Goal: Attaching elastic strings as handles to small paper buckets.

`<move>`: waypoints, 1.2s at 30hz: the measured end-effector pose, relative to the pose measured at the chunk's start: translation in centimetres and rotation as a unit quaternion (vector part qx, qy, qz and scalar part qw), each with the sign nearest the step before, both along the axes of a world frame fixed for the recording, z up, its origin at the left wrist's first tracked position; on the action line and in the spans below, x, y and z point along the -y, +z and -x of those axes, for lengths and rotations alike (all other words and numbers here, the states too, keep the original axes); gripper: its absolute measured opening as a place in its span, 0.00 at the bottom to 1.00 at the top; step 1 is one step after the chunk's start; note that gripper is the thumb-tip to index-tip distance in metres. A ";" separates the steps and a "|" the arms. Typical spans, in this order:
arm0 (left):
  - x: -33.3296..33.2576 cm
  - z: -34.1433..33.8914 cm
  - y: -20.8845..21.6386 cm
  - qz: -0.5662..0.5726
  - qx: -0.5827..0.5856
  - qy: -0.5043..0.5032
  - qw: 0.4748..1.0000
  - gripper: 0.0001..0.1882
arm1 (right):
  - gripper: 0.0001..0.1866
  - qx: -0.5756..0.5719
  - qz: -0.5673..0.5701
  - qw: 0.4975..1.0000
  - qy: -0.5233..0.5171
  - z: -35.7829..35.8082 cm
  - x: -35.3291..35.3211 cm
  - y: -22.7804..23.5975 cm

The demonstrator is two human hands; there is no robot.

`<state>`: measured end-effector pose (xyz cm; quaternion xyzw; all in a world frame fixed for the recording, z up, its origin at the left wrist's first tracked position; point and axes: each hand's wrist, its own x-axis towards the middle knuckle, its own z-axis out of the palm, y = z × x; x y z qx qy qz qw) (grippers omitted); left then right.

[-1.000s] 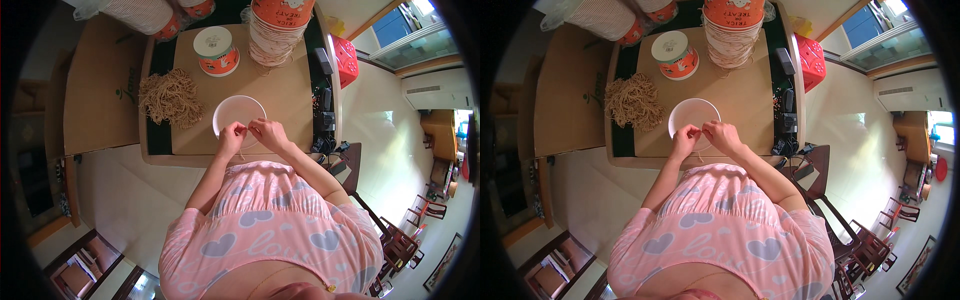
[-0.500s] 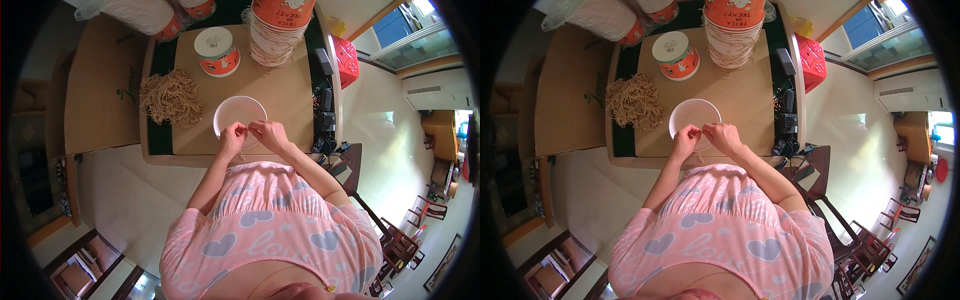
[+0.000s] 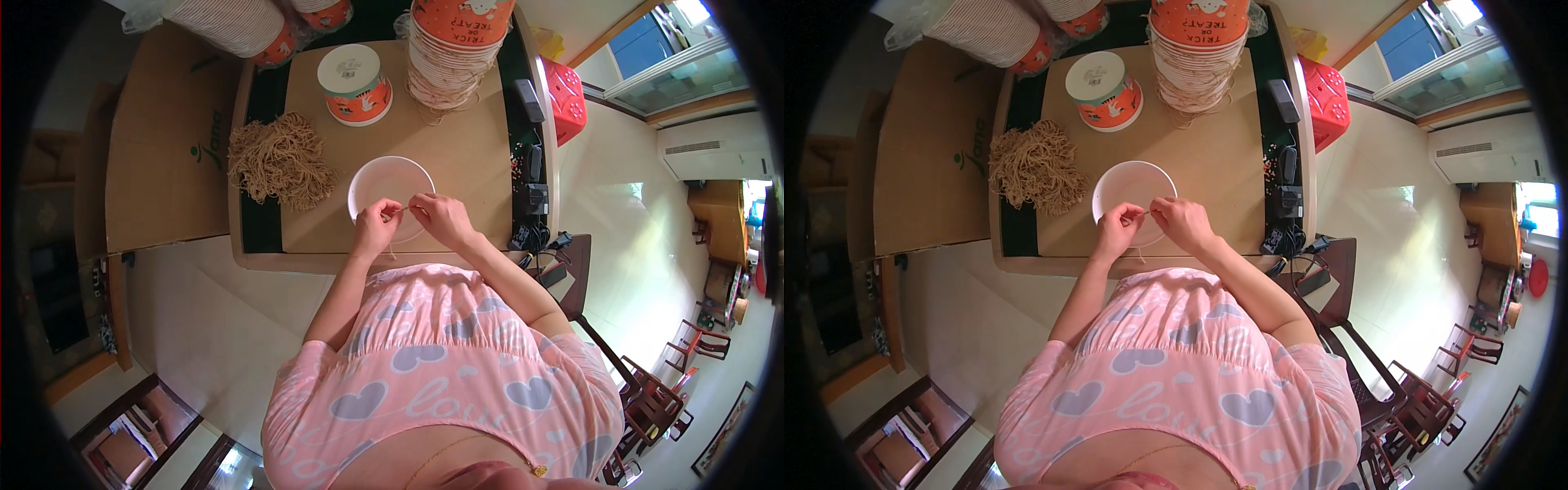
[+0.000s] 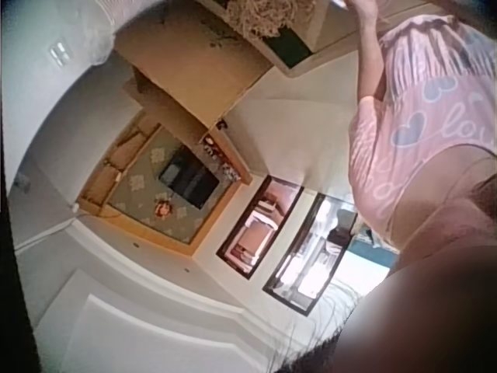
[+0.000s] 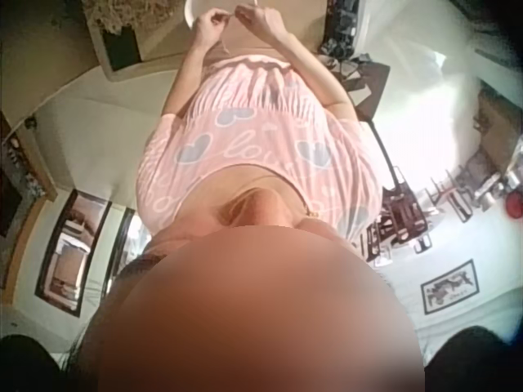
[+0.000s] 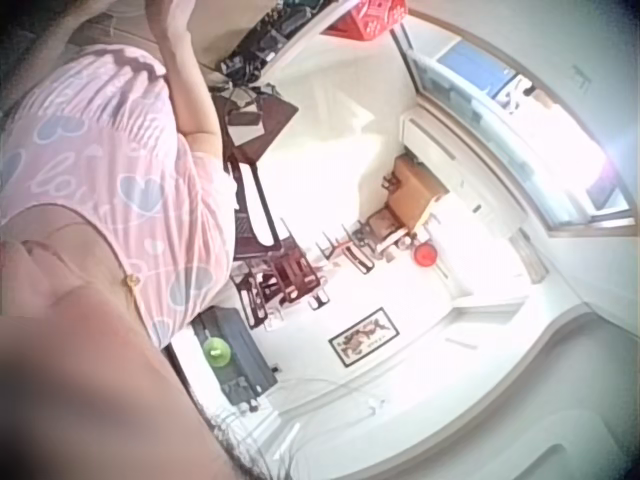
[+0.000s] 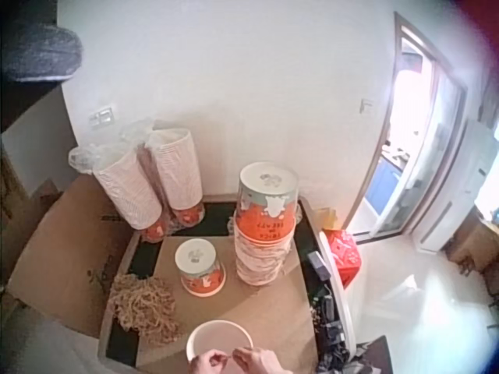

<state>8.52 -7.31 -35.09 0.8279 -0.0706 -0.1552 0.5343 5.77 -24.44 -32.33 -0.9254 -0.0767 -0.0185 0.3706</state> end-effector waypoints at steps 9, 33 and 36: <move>0.2 0.0 1.2 -0.025 0.012 0.000 1.000 0.03 | 0.05 -0.008 0.010 1.000 0.014 0.0 0.1 -0.1; 2.4 1.4 4.4 0.123 -0.167 -0.033 0.978 0.04 | 0.24 0.009 0.045 0.963 -0.264 5.3 10.3 -10.4; 2.4 1.5 3.7 0.127 -0.153 -0.038 0.979 0.04 | 0.26 -0.011 0.038 0.992 -0.117 7.2 8.7 -11.3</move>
